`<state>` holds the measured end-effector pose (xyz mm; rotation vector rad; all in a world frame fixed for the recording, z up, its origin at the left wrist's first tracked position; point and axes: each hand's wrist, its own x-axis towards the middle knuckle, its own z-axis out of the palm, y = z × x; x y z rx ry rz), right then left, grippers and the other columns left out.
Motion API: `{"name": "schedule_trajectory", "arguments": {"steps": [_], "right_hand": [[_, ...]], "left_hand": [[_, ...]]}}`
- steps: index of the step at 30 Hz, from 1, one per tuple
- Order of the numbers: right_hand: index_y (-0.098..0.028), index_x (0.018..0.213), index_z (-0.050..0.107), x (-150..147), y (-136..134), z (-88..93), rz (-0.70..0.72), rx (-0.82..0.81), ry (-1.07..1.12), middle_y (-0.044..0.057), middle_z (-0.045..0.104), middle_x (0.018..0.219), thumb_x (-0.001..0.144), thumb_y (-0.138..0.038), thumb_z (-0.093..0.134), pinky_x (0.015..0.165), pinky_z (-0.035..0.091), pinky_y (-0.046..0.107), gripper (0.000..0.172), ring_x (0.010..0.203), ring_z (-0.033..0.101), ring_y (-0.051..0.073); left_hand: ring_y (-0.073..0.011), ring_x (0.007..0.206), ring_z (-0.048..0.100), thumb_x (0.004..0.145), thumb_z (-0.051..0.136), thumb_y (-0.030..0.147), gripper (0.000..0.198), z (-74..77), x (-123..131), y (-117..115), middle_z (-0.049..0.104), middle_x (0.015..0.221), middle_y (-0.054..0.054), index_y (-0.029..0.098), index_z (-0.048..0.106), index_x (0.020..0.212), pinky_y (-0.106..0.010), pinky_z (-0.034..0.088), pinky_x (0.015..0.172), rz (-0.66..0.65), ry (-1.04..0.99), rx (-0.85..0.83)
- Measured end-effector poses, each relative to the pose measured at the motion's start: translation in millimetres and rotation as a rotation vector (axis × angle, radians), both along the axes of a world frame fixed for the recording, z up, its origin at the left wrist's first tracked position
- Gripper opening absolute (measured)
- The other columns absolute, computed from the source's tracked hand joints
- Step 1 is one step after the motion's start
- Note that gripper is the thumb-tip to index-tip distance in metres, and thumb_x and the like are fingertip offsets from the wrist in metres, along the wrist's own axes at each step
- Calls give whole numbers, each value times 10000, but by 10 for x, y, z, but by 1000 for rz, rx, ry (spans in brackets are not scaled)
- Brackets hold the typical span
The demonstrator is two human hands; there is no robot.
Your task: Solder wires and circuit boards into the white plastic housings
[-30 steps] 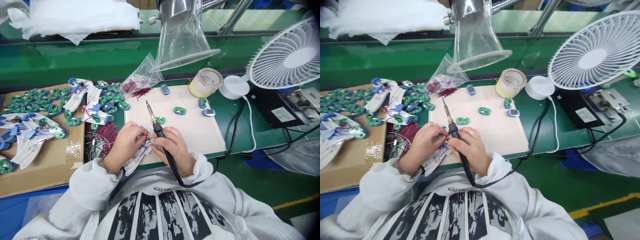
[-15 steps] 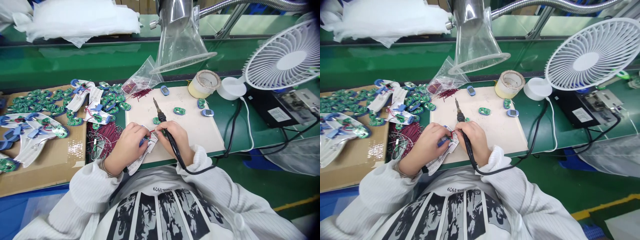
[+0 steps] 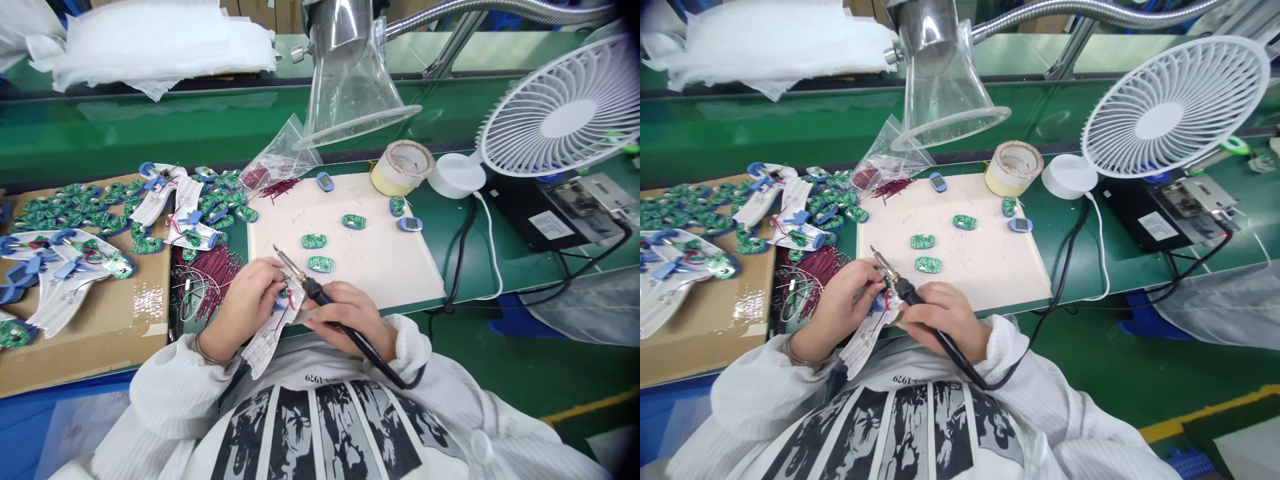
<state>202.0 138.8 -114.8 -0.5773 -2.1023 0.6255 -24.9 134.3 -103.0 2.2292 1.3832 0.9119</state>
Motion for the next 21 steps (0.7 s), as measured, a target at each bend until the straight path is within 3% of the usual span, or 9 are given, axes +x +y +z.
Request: {"name": "schedule_trajectory", "arguments": {"steps": [5, 8, 13, 17, 21], "right_hand": [[-238, 997, 598, 201, 333, 59, -303, 28, -180, 50, 698, 1032, 929, -135, 532, 799, 533, 309, 140, 922, 658, 191], [-212, 1068, 612, 170, 634, 94, -245, 69, -294, 69, 687, 1043, 955, -128, 471, 814, 515, 330, 199, 940, 643, 219], [-185, 1033, 624, 9, 985, 102, -120, 87, -483, 60, 675, 973, 961, -145, 507, 801, 460, 316, 143, 898, 617, 213], [-187, 1008, 634, 51, 920, 86, -274, 128, -472, 59, 668, 899, 965, -174, 527, 813, 420, 332, 116, 857, 601, 215], [-180, 1013, 635, 130, 671, 56, -185, 178, -458, 58, 651, 886, 972, -262, 548, 754, 428, 312, 126, 814, 583, 204]], "left_hand": [[-176, 921, 629, 929, 498, 148, 129, -14, -68, 19, 666, 881, -55, 191, 589, 849, -323, 512, 813, -168, -81, -109], [-162, 929, 624, 931, 500, 140, 123, -5, -70, 39, 671, 930, -56, 193, 591, 869, -310, 508, 824, -218, -108, -164], [-161, 1038, 610, 942, 487, 117, 128, -23, -26, 32, 701, 1073, -70, 192, 592, 939, -345, 485, 914, -280, -206, -274], [-166, 1007, 620, 945, 487, 141, 127, -28, -30, 5, 700, 1024, -65, 192, 602, 925, -346, 492, 889, -264, -235, -376], [-161, 966, 630, 950, 479, 159, 129, -15, -43, 6, 699, 990, -54, 198, 587, 891, -330, 493, 859, -246, -248, -403]]}}
